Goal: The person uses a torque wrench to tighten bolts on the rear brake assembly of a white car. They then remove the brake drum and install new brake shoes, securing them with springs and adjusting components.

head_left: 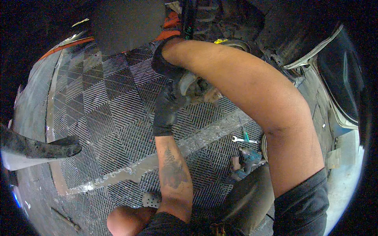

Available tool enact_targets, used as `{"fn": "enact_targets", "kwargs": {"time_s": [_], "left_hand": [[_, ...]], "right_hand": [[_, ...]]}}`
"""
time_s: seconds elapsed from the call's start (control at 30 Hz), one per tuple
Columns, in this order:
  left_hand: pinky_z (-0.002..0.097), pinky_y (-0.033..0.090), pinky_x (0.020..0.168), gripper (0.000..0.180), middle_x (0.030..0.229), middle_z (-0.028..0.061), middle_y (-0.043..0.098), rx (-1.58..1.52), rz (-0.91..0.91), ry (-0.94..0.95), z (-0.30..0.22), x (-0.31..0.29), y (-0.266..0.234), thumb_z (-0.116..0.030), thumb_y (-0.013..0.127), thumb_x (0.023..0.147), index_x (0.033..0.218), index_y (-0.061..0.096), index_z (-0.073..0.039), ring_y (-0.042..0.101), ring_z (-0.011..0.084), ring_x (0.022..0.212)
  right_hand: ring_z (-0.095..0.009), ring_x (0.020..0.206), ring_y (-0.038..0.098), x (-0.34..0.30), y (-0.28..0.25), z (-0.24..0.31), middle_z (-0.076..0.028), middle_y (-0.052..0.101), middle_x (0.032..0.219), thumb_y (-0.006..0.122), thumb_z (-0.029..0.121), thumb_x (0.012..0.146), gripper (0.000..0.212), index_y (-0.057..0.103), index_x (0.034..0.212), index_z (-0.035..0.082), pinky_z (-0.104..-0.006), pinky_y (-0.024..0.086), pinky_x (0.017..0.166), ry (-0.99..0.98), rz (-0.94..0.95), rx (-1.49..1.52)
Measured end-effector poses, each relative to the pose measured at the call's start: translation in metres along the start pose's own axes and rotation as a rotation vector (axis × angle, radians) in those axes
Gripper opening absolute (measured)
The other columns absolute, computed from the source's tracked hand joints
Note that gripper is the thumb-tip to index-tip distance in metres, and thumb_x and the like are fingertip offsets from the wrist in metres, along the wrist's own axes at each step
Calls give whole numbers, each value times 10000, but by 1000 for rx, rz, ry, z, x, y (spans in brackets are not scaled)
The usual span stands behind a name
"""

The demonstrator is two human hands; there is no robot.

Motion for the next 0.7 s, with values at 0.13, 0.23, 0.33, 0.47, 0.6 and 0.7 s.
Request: {"fn": "enact_targets", "kwargs": {"time_s": [0.13, 0.23, 0.33, 0.47, 0.6, 0.7], "left_hand": [[358, 510, 922, 454, 1154, 79, 722, 87, -46, 52, -7, 1, -1, -287, 749, 885, 1258, 666, -42, 642, 208, 1033], [350, 513, 900, 427, 1142, 69, 723, 69, -75, 62, -8, 1, -1, -261, 743, 889, 1246, 671, -38, 641, 199, 1003], [338, 514, 878, 415, 1136, 58, 720, -25, -59, 34, 0, 1, 0, -243, 742, 894, 1246, 674, -34, 636, 182, 981], [324, 515, 849, 398, 1128, 43, 715, -194, -26, -16, 17, 1, 1, -220, 740, 901, 1245, 678, -29, 630, 158, 951], [309, 516, 819, 382, 1120, 28, 711, -324, -3, -65, 36, 1, 3, -197, 739, 909, 1245, 682, -23, 623, 135, 922], [297, 516, 797, 371, 1114, 17, 707, -387, 12, -90, 48, 0, 4, -180, 737, 914, 1244, 685, -19, 618, 117, 900]], "right_hand": [[-331, 768, 676, 0, -1, 3, -163, 676, 853, 603, 235, 914, 220, 697, 909, 37, -450, 543, 694, 8, -18, 5], [-330, 767, 675, 2, -3, 4, -161, 674, 851, 602, 233, 914, 218, 696, 909, 36, -450, 542, 692, 11, -38, 9], [-329, 765, 674, 3, -3, 6, -160, 673, 849, 602, 230, 915, 216, 694, 910, 35, -449, 541, 690, 13, -54, 16], [-328, 763, 672, 5, -5, 7, -158, 671, 847, 602, 226, 915, 213, 692, 910, 33, -448, 540, 688, 16, -76, 24], [-327, 761, 670, 6, -6, 8, -156, 669, 844, 602, 223, 915, 210, 691, 911, 32, -448, 539, 685, 17, -103, 28], [-326, 759, 669, 7, -8, 9, -155, 668, 842, 602, 220, 916, 208, 689, 911, 31, -447, 538, 684, 17, -123, 30]]}}
Point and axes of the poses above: each hand's wrist, its own x-axis towards the middle knuckle, its own y-axis out of the palm, z = x × y, the point moved 6 cm from there along x, towards the middle knuckle
